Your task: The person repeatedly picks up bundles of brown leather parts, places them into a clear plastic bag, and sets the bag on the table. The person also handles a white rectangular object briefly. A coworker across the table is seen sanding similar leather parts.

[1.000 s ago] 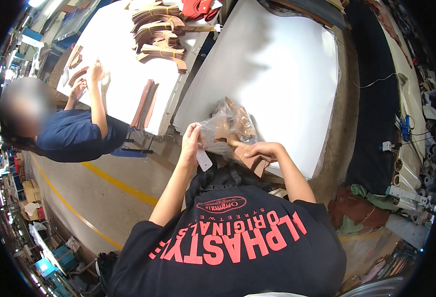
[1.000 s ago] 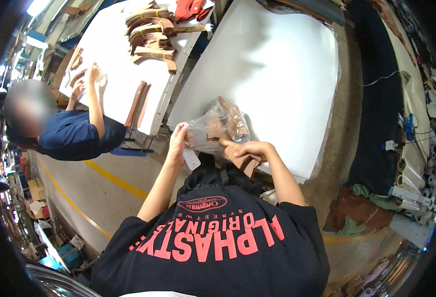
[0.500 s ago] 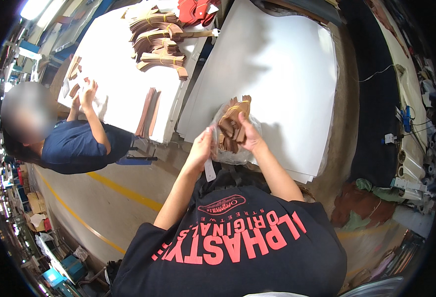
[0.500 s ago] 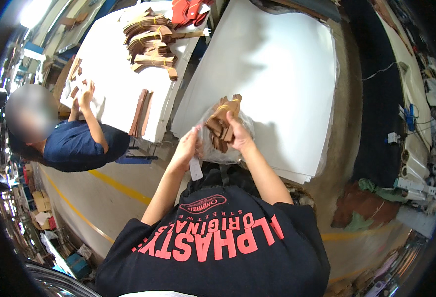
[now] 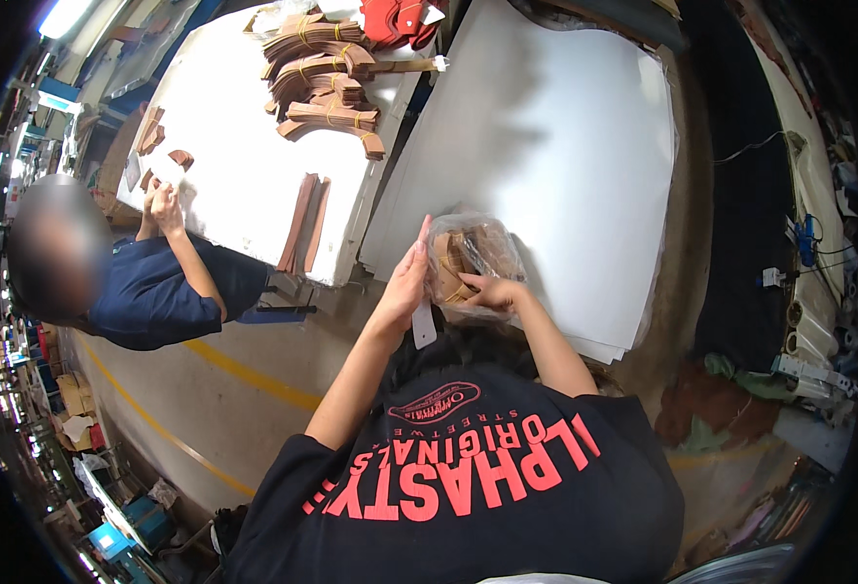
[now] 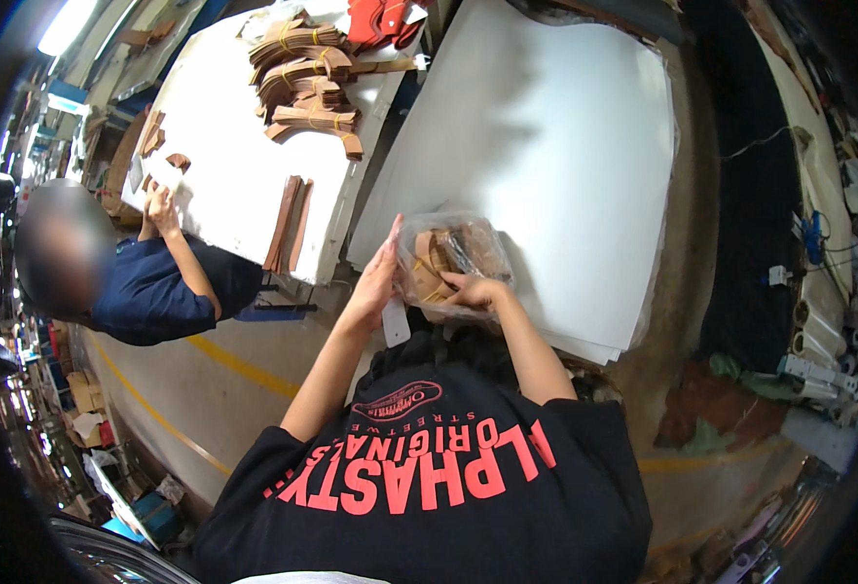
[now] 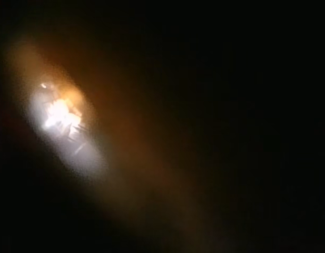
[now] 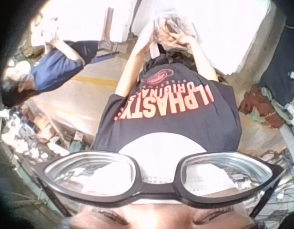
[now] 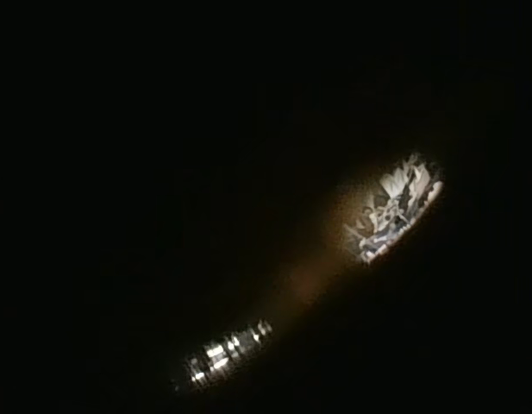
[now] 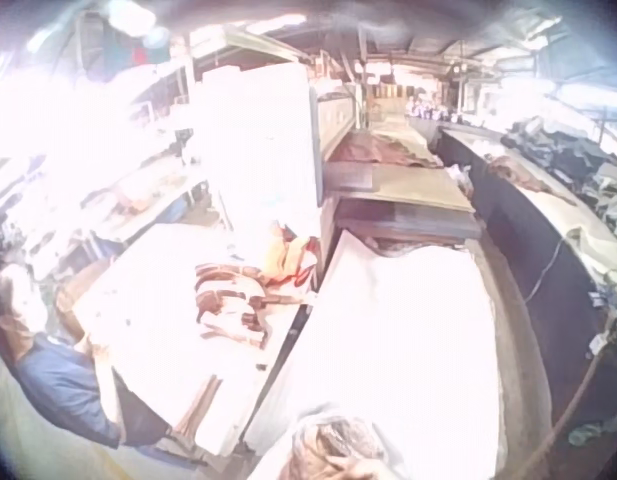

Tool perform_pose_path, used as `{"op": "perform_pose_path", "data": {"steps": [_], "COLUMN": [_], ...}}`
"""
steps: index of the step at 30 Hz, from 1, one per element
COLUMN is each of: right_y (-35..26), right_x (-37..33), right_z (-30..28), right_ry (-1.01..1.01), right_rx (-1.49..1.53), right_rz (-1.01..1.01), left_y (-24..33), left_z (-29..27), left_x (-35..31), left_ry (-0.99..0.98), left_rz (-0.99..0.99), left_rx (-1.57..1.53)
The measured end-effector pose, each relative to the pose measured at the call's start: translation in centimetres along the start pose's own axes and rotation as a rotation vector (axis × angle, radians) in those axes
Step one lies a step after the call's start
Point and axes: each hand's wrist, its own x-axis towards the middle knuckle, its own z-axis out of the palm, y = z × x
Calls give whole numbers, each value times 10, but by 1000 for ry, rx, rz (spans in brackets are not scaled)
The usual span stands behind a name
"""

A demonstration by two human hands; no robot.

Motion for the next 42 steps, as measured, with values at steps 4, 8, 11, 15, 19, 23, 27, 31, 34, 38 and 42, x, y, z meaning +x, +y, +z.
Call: {"op": "perform_pose_path", "data": {"steps": [4, 8, 11, 15, 19, 23, 27, 31, 34, 38, 42], "right_y": [9, 13, -11, 19, 29, 17, -31, -69, -140, -268, -375], "right_x": [27, 33, 32, 81, 88, 72, 6, -66, -113, -127, -63], "right_z": [-19, -16, -5, -20, -21, -11, -12, -49, -74, -37, -2], "right_ry": [95, 135, 192, 359, 445, 615, 607, 925, 913, 975, 846], "right_rx": [-302, 112, 189, -10, 10, -329, -840, -910, -755, -891, -1145], "right_rz": [-107, -219, -209, -177, -129, -119, 190, 309, 126, -381, -875], "left_y": [25, 20, 20, 26, 33, 26, 27, 17, 43, 58, 35], "left_z": [-1, -12, -16, -18, -23, -35, -50, -63, -66, -81, -98], "left_x": [-5, -6, -6, -4, -7, -8, -11, 0, -5, -3, 12], "left_ry": [-27, -35, -24, -22, 0, -24, 72, 50, -1, -121, -194], "left_rz": [31, 34, 22, 12, -17, -32, -36, -54, -137, -76, 29], "left_rx": [27, 25, 7, 40, 55, 18, 33, -1, 103, 382, 520]}}
